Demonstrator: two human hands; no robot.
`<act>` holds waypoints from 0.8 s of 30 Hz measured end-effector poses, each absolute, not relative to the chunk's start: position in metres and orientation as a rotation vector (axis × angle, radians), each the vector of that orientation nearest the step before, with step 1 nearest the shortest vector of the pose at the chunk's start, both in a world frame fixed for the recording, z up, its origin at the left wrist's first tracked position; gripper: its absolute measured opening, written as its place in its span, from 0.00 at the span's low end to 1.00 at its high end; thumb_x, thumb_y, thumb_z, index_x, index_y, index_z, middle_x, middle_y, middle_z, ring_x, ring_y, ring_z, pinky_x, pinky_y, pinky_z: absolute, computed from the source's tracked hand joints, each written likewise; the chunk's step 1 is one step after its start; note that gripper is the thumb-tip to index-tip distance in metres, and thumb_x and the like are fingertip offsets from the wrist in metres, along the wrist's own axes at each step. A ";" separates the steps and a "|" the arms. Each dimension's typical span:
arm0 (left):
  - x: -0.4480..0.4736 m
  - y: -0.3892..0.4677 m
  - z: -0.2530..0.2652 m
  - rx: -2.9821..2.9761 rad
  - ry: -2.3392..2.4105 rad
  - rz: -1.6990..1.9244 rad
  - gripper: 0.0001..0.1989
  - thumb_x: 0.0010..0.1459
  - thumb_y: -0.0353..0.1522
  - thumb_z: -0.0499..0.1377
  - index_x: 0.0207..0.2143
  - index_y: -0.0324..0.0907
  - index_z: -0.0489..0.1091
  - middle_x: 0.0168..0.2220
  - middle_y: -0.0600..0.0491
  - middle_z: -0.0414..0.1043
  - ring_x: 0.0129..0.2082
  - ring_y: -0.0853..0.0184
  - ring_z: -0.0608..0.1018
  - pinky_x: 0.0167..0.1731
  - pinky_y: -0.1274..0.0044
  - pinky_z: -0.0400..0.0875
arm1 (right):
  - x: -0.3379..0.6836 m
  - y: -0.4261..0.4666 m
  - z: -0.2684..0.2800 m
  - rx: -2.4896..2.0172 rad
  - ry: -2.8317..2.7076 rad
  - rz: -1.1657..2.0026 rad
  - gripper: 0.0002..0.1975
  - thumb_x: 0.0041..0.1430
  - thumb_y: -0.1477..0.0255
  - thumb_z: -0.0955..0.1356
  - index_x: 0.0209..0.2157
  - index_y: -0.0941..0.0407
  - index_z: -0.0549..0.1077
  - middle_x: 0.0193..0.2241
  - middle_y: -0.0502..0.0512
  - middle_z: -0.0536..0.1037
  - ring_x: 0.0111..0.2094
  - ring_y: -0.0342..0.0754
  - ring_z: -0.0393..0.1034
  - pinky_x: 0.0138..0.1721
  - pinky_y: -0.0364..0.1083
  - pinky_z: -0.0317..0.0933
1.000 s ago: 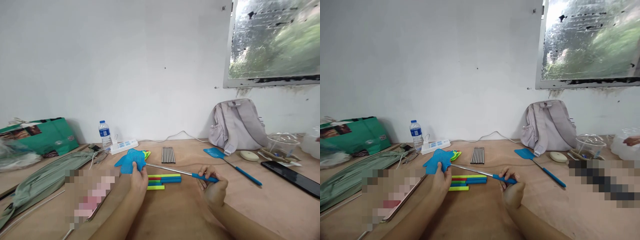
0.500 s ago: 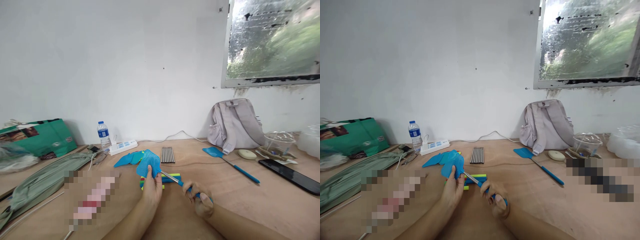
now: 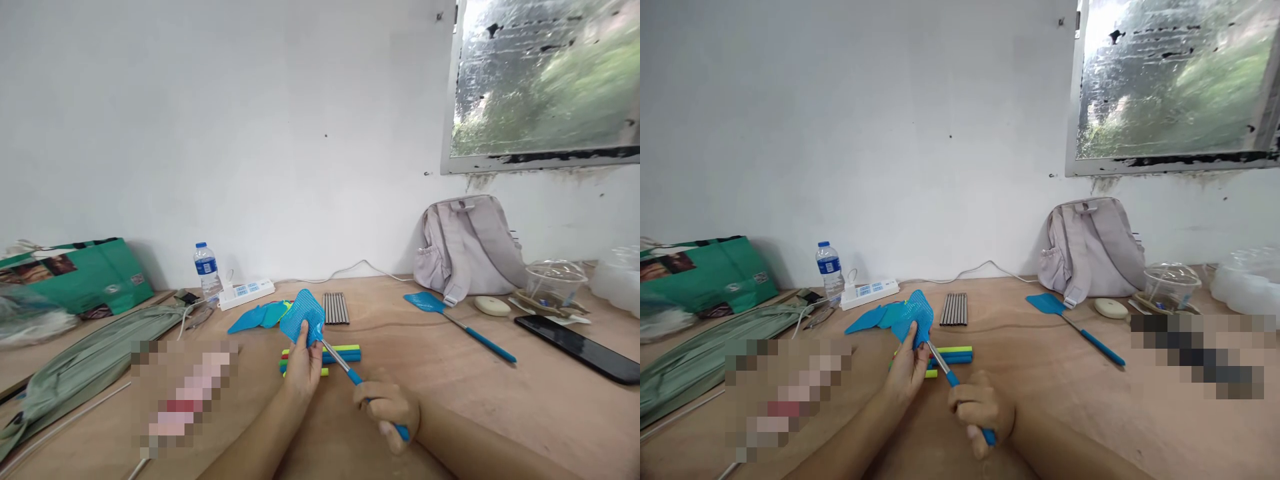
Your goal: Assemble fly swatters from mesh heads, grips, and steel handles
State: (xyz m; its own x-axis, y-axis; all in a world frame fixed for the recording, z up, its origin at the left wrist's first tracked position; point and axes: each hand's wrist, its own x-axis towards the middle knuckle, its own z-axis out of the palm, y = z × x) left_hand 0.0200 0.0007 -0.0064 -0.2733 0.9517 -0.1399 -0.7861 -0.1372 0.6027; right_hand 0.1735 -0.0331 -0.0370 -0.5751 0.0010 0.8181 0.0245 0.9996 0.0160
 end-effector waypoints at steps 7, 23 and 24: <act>-0.020 0.017 -0.001 0.566 0.643 1.838 0.03 0.48 0.26 0.58 0.28 0.40 0.67 0.24 0.57 0.72 0.22 0.72 0.75 0.24 0.81 0.71 | 0.187 -0.033 -0.034 -0.249 -2.415 -0.179 0.08 0.51 0.75 0.59 0.29 0.53 0.68 0.40 0.56 0.69 0.28 0.42 0.66 0.28 0.42 0.61; -0.048 0.011 0.005 1.001 0.777 1.426 0.35 0.35 0.24 0.66 0.48 0.48 0.61 0.41 0.49 0.71 0.36 0.63 0.76 0.34 0.70 0.72 | 0.233 0.008 -0.030 -0.981 -2.037 -0.155 0.10 0.47 0.76 0.65 0.34 0.52 0.69 0.30 0.52 0.71 0.29 0.45 0.68 0.27 0.43 0.62; -0.048 0.010 0.006 1.003 0.800 1.378 0.35 0.34 0.23 0.66 0.47 0.47 0.62 0.41 0.49 0.71 0.36 0.62 0.76 0.34 0.70 0.72 | 0.233 0.007 -0.029 -0.955 -2.060 -0.157 0.08 0.48 0.74 0.65 0.33 0.52 0.70 0.29 0.52 0.72 0.29 0.45 0.68 0.27 0.43 0.62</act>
State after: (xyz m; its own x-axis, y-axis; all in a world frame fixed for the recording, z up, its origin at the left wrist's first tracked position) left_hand -0.0484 0.0099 0.0059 0.0642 0.9924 0.1054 -0.4006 -0.0711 0.9135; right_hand 0.2329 0.0068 -0.0292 -0.3580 0.5734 0.7369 0.6787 0.7018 -0.2164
